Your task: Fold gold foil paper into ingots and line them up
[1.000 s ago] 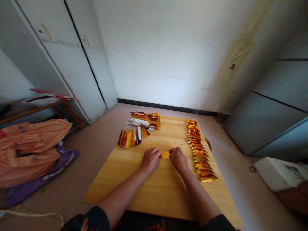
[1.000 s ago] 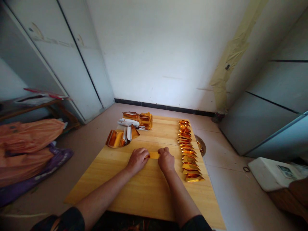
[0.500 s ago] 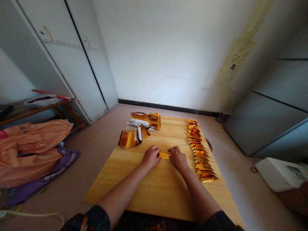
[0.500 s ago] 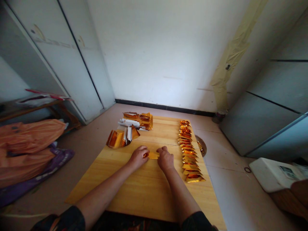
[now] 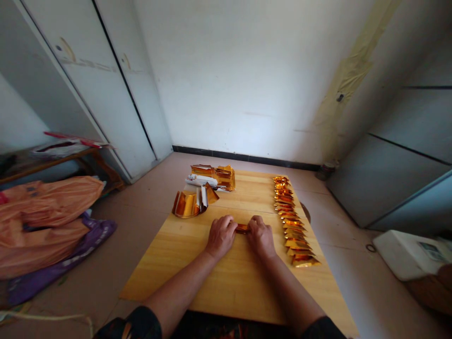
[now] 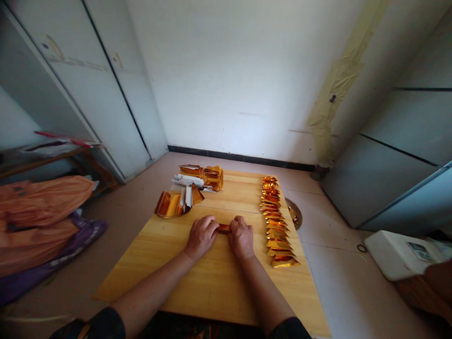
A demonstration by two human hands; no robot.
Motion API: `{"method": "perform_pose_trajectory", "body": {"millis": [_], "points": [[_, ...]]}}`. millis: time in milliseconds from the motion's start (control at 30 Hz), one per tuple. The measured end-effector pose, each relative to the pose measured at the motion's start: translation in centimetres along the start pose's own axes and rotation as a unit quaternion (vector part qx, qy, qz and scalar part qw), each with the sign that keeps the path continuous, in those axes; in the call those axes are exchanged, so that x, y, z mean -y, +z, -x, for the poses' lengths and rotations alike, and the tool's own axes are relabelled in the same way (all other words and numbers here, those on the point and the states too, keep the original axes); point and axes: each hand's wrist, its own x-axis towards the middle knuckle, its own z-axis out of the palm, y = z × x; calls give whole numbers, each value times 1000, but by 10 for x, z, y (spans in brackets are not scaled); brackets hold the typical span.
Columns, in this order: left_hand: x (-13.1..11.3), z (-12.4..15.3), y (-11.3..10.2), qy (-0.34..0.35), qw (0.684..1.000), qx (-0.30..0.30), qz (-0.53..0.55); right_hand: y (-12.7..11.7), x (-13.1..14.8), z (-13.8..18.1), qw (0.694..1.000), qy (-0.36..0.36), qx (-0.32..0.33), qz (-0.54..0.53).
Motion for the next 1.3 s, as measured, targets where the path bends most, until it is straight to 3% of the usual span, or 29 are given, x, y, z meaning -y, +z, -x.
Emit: {"method": "perform_pose_trajectory", "body": {"millis": [233,467,733,1067,1300], "points": [[-1,7,-7,41,999,18,-11,1,-3,10,998,-50,-31,-8],[3,12,-5,46,996,38,63,0,-16,17,995,-82,23,-60],[17,2,1,-34,977,62,200,-4,-20,10,993,-38,49,-101],[14,-5,8,-108,981,82,137,8,-12,2,997,39,20,-66],[19,-3,9,-102,982,99,120,6,-8,2,998,47,21,-38]]}}
